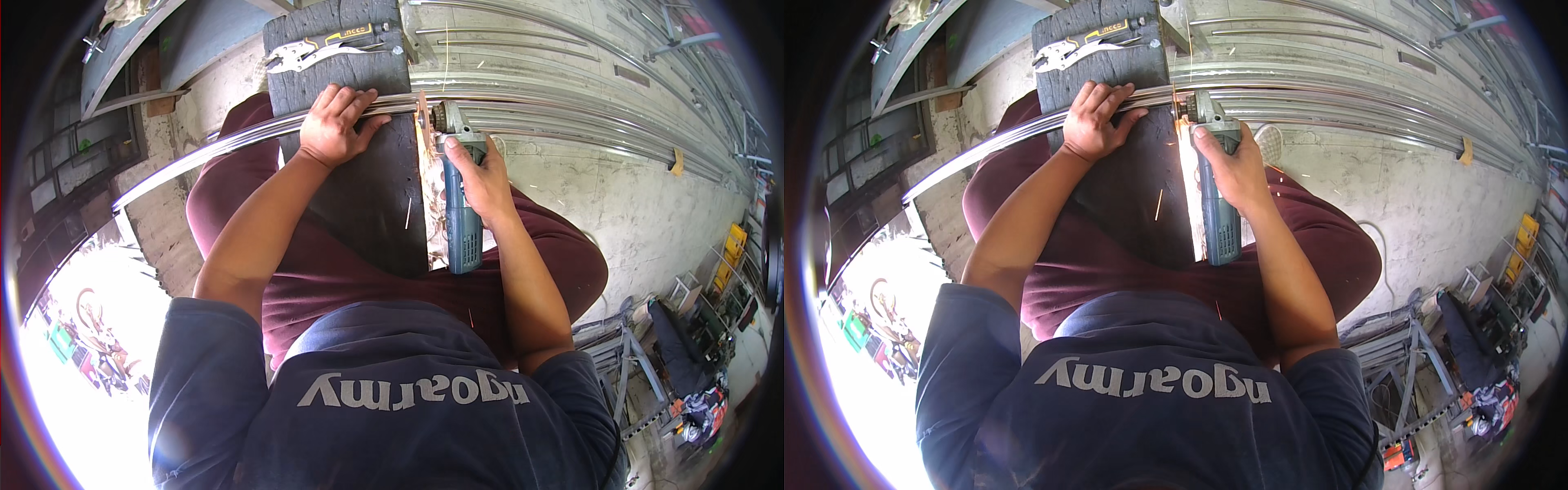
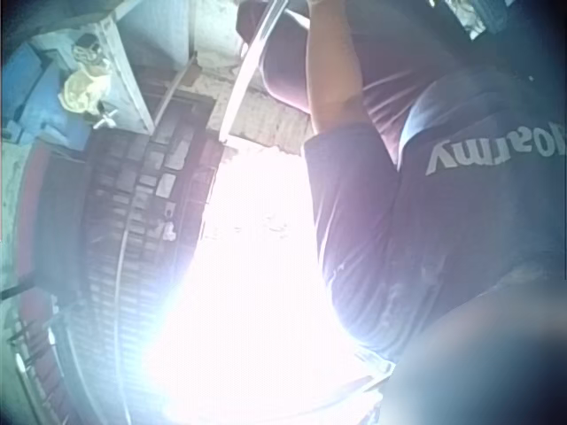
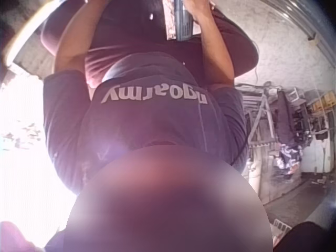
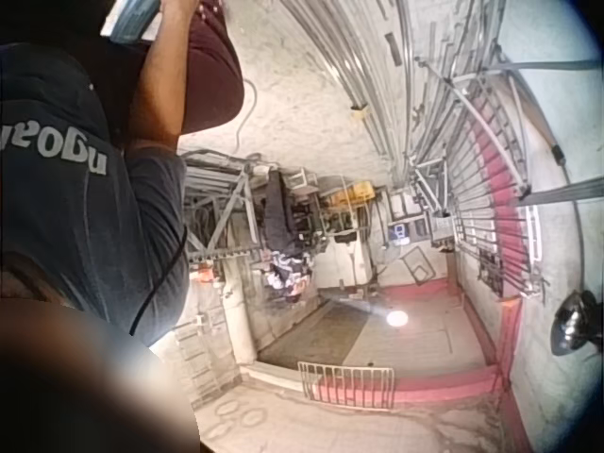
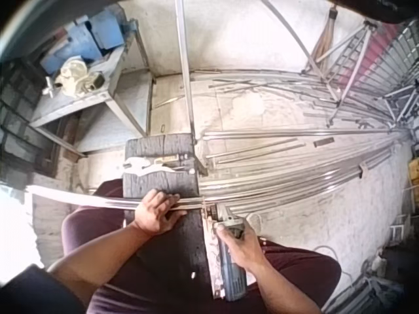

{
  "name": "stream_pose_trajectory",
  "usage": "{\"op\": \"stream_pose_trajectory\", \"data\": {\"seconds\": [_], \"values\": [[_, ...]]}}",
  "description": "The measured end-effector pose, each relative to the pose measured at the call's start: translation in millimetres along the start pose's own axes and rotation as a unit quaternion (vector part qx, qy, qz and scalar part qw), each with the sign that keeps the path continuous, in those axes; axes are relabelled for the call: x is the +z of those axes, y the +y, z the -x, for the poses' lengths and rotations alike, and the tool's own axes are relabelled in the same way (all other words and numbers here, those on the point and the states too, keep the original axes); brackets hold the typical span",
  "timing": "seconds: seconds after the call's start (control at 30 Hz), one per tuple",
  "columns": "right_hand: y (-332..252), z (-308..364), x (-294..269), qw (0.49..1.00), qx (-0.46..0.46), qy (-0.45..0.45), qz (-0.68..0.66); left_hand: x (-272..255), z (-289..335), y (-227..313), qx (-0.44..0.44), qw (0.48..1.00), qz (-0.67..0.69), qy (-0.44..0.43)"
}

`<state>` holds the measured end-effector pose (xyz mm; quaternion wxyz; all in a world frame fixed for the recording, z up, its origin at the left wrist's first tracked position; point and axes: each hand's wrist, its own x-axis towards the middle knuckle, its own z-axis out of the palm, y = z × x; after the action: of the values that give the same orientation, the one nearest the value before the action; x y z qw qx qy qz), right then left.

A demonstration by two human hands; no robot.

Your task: The person measures metal rods with a tape measure and marks them with a marker, then cuts the marked rods using an angle grinder.

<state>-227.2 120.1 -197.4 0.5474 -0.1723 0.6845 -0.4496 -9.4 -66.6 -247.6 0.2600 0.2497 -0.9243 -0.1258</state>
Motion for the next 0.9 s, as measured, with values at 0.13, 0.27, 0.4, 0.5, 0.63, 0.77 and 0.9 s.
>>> {"op": "stream_pose_trajectory", "data": {"seconds": [0.13,0.27,0.4,0.5,0.63,0.77,0.9], "values": [[0.7,-0.8,0.3,1.000,-0.003,-0.001,0.004,0.1,0.3,-0.2,0.004,1.000,-0.006,-0.002],[-7.9,4.7,1.0,0.999,0.038,-0.009,-0.037,0.4,0.7,-0.5,0.001,1.000,-0.006,-0.013],[-15.2,6.7,4.2,0.998,0.049,-0.008,-0.039,0.8,1.0,-0.5,0.002,1.000,-0.010,-0.007],[-16.2,6.4,4.6,0.998,0.051,-0.003,-0.035,1.0,1.0,-0.3,0.002,1.000,-0.014,-0.007],[-14.8,6.1,3.7,0.998,0.055,0.006,-0.032,1.1,0.9,-0.3,-0.003,1.000,-0.009,-0.007],[-12.0,4.5,2.7,0.998,0.057,-0.010,-0.030,1.2,1.0,-0.3,-0.005,1.000,-0.007,-0.013],[-6.0,0.8,2.1,1.000,0.025,-0.001,-0.019,1.4,0.9,-0.7,-0.004,1.000,-0.005,-0.003]]}}
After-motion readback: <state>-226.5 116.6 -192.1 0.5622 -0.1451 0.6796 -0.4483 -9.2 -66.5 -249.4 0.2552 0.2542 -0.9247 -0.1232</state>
